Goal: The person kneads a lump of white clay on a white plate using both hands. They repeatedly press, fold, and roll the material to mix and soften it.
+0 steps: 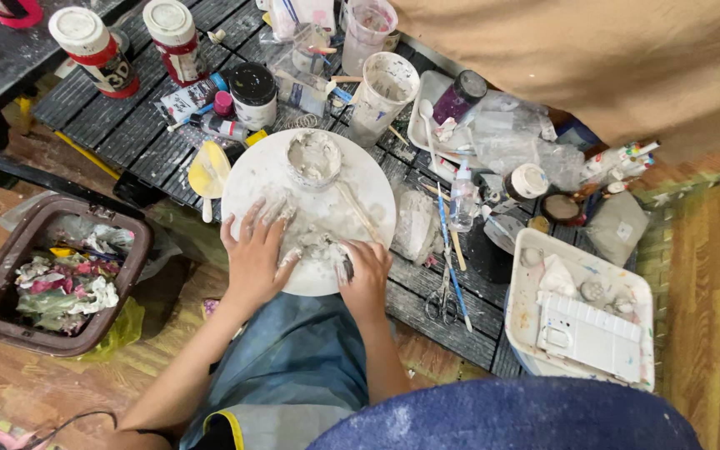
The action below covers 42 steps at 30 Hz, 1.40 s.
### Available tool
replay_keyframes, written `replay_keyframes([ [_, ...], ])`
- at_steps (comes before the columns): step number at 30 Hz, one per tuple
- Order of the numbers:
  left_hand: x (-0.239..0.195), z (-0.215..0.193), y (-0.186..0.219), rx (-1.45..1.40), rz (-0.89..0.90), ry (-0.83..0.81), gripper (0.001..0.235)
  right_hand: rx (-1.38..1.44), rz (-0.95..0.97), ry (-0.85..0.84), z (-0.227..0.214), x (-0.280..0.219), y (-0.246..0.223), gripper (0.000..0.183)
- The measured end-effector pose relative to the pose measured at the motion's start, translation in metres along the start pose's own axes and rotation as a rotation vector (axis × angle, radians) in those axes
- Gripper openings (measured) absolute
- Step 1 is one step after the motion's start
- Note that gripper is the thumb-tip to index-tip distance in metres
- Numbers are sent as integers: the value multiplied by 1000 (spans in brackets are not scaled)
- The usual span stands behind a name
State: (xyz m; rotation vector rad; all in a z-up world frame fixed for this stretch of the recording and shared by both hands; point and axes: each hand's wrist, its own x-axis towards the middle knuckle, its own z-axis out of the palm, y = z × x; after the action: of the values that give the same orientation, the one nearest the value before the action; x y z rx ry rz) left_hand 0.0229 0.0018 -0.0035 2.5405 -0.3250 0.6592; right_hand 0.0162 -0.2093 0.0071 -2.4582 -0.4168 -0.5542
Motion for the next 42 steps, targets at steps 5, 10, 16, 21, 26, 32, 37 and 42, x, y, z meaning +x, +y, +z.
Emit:
replay_keyframes([
  [5,-8,3,6,-10,-29,-18,64,94,-11,-140,-33,-10,-10,58],
  [10,-9,5,12,-19,-31,39,57,14,84,-155,-42,-8,-4,44],
  [16,-11,4,12,-60,-24,82,55,213,162,-4,-38,7,14,44],
  [21,-12,11,14,-59,-50,89,53,48,-150,-86,-12,37,3,49],
  [26,-12,14,11,-72,-13,151,49,-56,-177,-211,-11,37,-12,66],
  [32,-16,15,18,-83,-23,164,45,-155,-111,-172,1,28,-14,57],
  [37,-14,12,19,-45,-37,105,44,-147,-99,-106,8,22,-15,49],
  [42,-14,12,26,-74,2,102,35,-128,-134,-63,16,25,-8,50],
])
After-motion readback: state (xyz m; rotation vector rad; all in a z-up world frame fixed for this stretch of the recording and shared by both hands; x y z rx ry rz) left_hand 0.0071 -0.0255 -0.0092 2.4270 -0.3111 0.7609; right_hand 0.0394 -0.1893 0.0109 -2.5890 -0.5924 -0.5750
